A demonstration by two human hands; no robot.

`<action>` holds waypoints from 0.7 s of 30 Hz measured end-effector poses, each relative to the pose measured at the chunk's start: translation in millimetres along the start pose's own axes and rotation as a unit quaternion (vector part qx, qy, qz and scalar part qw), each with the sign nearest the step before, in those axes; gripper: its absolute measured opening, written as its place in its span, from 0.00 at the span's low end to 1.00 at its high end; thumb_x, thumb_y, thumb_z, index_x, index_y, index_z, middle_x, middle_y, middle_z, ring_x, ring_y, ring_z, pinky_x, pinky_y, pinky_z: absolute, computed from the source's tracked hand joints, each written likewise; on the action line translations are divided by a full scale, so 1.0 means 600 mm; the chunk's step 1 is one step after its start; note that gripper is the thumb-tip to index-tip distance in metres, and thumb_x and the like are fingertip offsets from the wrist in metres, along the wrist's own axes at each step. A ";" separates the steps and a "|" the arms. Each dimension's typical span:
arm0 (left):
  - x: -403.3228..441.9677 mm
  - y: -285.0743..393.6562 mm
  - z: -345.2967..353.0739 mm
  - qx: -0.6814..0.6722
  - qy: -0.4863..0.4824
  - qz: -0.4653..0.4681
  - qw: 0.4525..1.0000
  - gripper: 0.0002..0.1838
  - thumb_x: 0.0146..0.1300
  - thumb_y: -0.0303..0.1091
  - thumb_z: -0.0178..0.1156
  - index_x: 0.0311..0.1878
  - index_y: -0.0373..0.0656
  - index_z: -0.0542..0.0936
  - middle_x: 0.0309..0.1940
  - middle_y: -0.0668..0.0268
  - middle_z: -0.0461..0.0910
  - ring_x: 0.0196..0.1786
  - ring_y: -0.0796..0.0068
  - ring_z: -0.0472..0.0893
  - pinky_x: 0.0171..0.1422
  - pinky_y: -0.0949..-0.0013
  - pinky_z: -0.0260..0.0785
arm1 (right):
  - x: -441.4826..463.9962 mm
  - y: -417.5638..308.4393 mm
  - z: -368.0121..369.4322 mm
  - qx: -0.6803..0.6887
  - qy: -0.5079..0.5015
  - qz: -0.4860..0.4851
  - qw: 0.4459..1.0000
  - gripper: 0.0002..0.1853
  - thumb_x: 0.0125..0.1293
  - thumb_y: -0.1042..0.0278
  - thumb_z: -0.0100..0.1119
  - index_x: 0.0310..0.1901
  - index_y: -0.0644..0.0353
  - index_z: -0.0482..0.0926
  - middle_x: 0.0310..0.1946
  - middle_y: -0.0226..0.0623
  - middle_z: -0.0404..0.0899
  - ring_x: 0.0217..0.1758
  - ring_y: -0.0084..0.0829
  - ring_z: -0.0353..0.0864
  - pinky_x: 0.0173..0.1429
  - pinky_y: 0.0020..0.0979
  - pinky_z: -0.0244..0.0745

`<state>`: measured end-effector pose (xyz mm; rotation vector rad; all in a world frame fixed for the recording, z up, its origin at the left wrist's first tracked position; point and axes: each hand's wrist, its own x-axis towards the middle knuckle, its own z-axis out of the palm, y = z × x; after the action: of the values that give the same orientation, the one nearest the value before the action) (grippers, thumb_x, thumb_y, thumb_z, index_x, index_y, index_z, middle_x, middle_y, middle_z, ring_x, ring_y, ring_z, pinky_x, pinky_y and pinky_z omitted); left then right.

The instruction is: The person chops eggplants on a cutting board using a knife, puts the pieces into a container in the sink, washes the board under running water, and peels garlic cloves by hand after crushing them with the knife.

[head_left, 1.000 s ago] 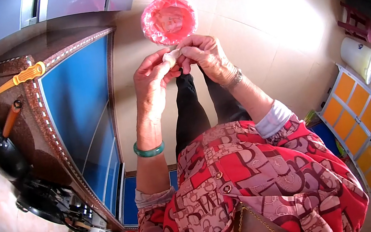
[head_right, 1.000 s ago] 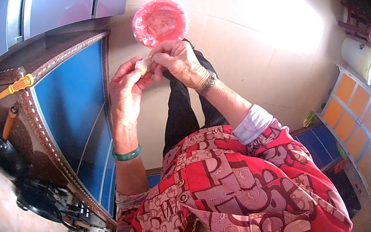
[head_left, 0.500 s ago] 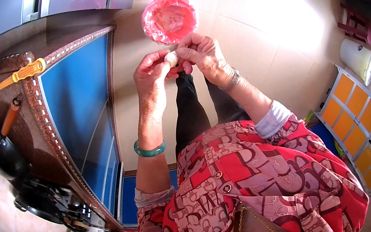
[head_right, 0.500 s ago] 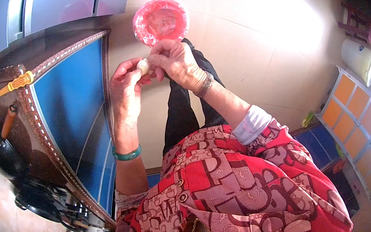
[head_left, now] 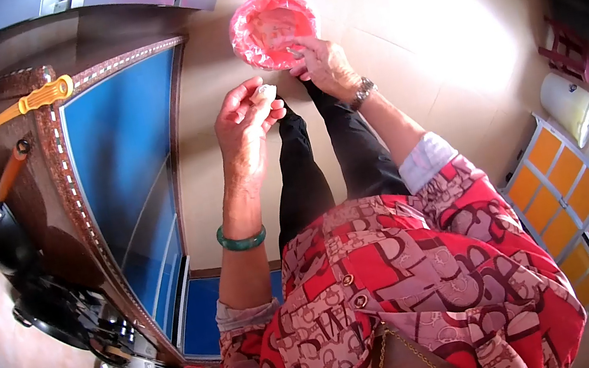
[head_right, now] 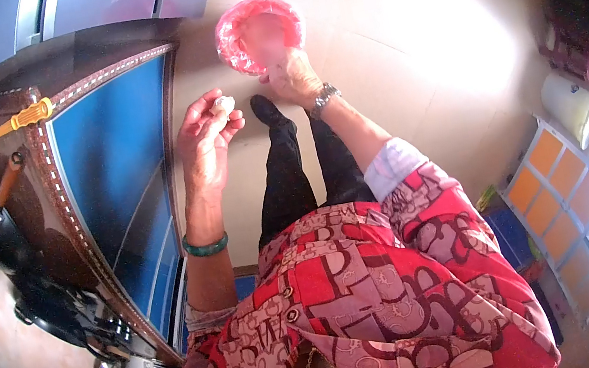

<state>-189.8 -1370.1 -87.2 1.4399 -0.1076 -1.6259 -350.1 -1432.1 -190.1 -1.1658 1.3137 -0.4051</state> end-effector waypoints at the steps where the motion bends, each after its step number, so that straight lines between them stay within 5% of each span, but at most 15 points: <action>1: -0.001 -0.001 0.001 -0.014 0.007 0.009 1.000 0.16 0.59 0.23 0.57 0.51 0.37 0.71 0.39 0.62 0.78 0.37 0.72 0.79 0.45 0.69 0.73 | 0.011 0.018 0.003 -0.001 -0.004 -0.001 1.000 0.16 0.66 0.74 0.40 0.50 0.69 0.73 0.32 0.41 0.81 0.29 0.25 0.82 0.31 0.23 0.77; 3: -0.001 -0.009 0.000 -0.016 0.012 0.019 1.000 0.16 0.59 0.23 0.57 0.51 0.38 0.70 0.39 0.61 0.77 0.37 0.72 0.79 0.45 0.69 0.73 | 0.038 0.043 0.007 -0.023 0.044 0.028 0.998 0.13 0.65 0.76 0.41 0.45 0.70 0.75 0.28 0.39 0.81 0.23 0.23 0.80 0.27 0.22 0.75; 4: 0.000 -0.013 0.000 -0.017 0.014 0.028 0.999 0.16 0.59 0.23 0.57 0.51 0.38 0.70 0.39 0.61 0.77 0.37 0.72 0.79 0.46 0.69 0.72 | 0.041 0.046 0.010 0.094 0.069 0.040 0.992 0.10 0.64 0.75 0.45 0.41 0.69 0.76 0.27 0.37 0.80 0.19 0.21 0.77 0.24 0.22 0.74; 7: 0.003 -0.026 -0.004 -0.023 0.012 0.036 0.999 0.15 0.59 0.24 0.57 0.50 0.39 0.70 0.40 0.60 0.77 0.37 0.72 0.79 0.46 0.69 0.72 | 0.059 0.066 0.004 0.039 0.081 0.041 0.995 0.06 0.59 0.76 0.54 0.34 0.61 0.81 0.26 0.34 0.78 0.25 0.23 0.79 0.28 0.25 0.75; 11: -0.001 -0.032 -0.006 -0.029 0.023 0.046 0.998 0.16 0.59 0.24 0.56 0.50 0.38 0.69 0.41 0.60 0.76 0.37 0.72 0.78 0.46 0.69 0.72 | 0.054 0.058 0.001 0.122 0.077 0.039 0.989 0.07 0.60 0.77 0.50 0.36 0.65 0.78 0.22 0.32 0.74 0.20 0.21 0.74 0.25 0.24 0.74; 21: -0.032 -0.047 -0.014 -0.098 0.087 0.082 0.988 0.14 0.60 0.21 0.54 0.50 0.35 0.69 0.38 0.60 0.76 0.38 0.69 0.80 0.46 0.68 0.74 | 0.054 0.079 -0.028 0.045 0.004 0.066 0.997 0.10 0.56 0.76 0.46 0.35 0.65 0.78 0.22 0.36 0.77 0.18 0.22 0.74 0.24 0.24 0.72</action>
<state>-201.2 -1337.2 -92.7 1.3759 0.0314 -1.3336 -372.9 -1444.9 -243.8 -0.9984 1.3575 -0.3692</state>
